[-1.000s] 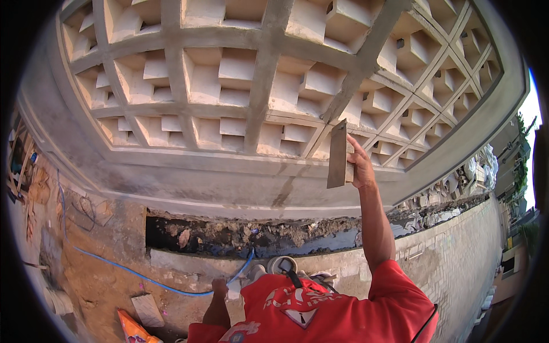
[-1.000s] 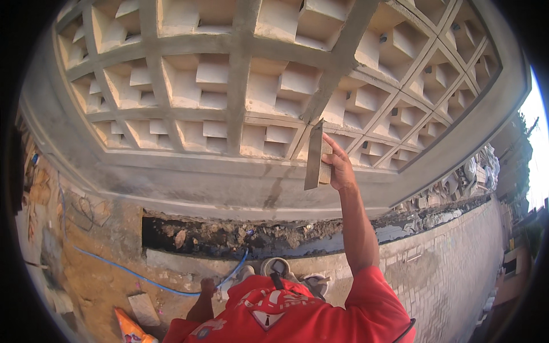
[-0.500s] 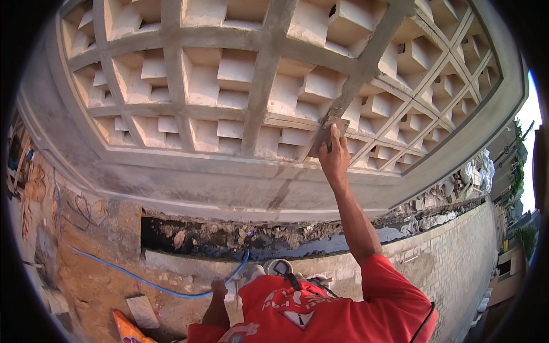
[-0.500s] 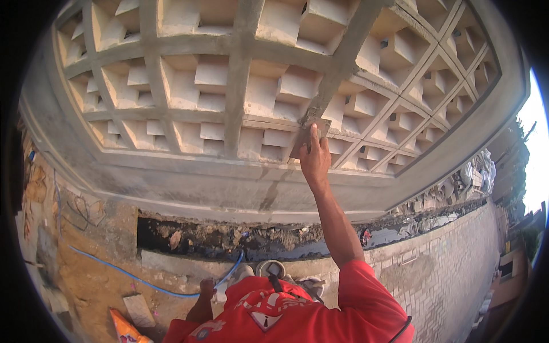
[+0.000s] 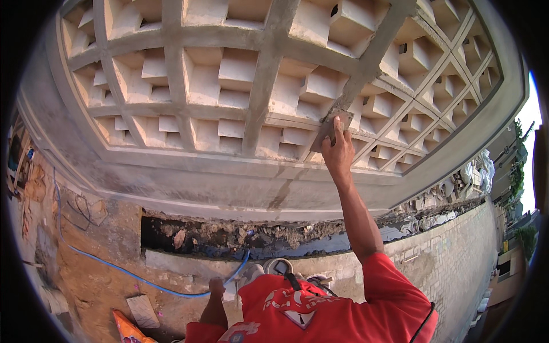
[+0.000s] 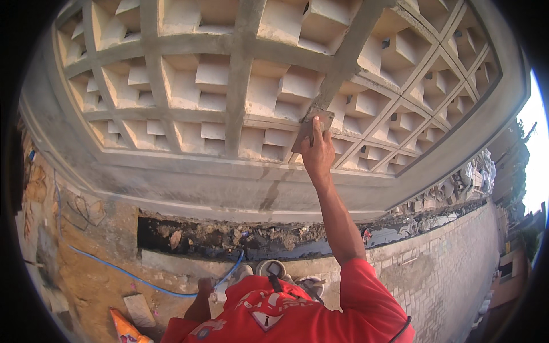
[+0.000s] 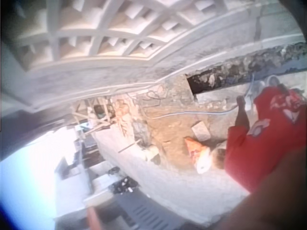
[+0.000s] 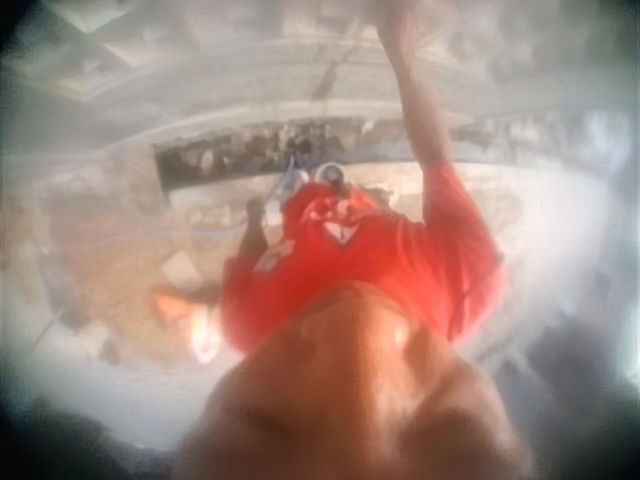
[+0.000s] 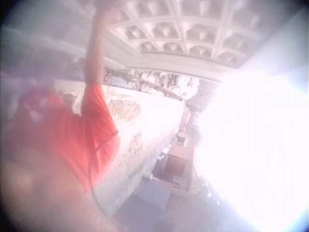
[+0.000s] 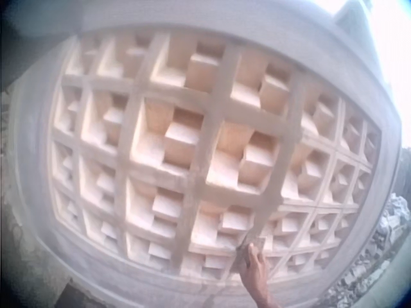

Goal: The person applies plaster to a geometrically patterned ceiling using a trowel, smoothing the surface across multiple sections. The person repeatedly scoops plaster from a bucket and spreads it over the ceiling grid.

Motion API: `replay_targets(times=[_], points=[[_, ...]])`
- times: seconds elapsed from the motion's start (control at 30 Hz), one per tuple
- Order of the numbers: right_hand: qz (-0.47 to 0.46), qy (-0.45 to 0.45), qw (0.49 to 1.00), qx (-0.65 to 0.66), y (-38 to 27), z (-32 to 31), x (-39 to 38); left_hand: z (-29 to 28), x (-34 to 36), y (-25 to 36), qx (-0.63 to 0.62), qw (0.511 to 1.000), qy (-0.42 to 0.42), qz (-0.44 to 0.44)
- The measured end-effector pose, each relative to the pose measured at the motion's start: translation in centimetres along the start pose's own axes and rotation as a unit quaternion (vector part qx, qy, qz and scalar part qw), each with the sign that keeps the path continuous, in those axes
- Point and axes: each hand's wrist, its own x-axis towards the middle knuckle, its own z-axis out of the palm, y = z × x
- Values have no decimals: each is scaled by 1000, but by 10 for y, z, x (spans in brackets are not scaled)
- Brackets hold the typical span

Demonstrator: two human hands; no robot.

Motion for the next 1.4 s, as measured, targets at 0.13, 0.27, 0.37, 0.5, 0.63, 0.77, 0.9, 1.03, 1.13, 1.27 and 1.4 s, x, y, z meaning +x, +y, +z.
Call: replay_targets(times=[0.13,0.27,0.37,0.5,0.63,0.77,0.9,1.03,1.13,1.27,1.4], points=[[5,-65,998,-9,25,18,-36,20,10,3,-90,995,48,8],[6,-54,998,19,13,-12,-31,9,11,8,-86,996,4,6],[-24,45,997,58,-11,-36,2,10,-4,7,-47,997,60,7],[15,28,999,-3,-10,-23,27,14,2,0,-17,1000,-2,25],[-4,-9,1000,-28,16,8,-9,10,9,0,25,998,19,55],[11,-72,997,6,33,3,-40,5,13,5,5,999,10,35],[-7,-12,999,30,-4,-45,-5,-2,11,7,-11,1000,-24,6],[-27,7,1000,-11,-20,-48,33,13,1,-1,31,998,39,41],[-13,-3,1000,-24,-8,-22,18,20,5,0,27,998,46,39],[-7,-69,997,-29,23,9,-26,20,12,6,-38,999,-26,6],[9,-106,994,-1,26,-13,-35,9,14,10,0,1000,-13,27]])
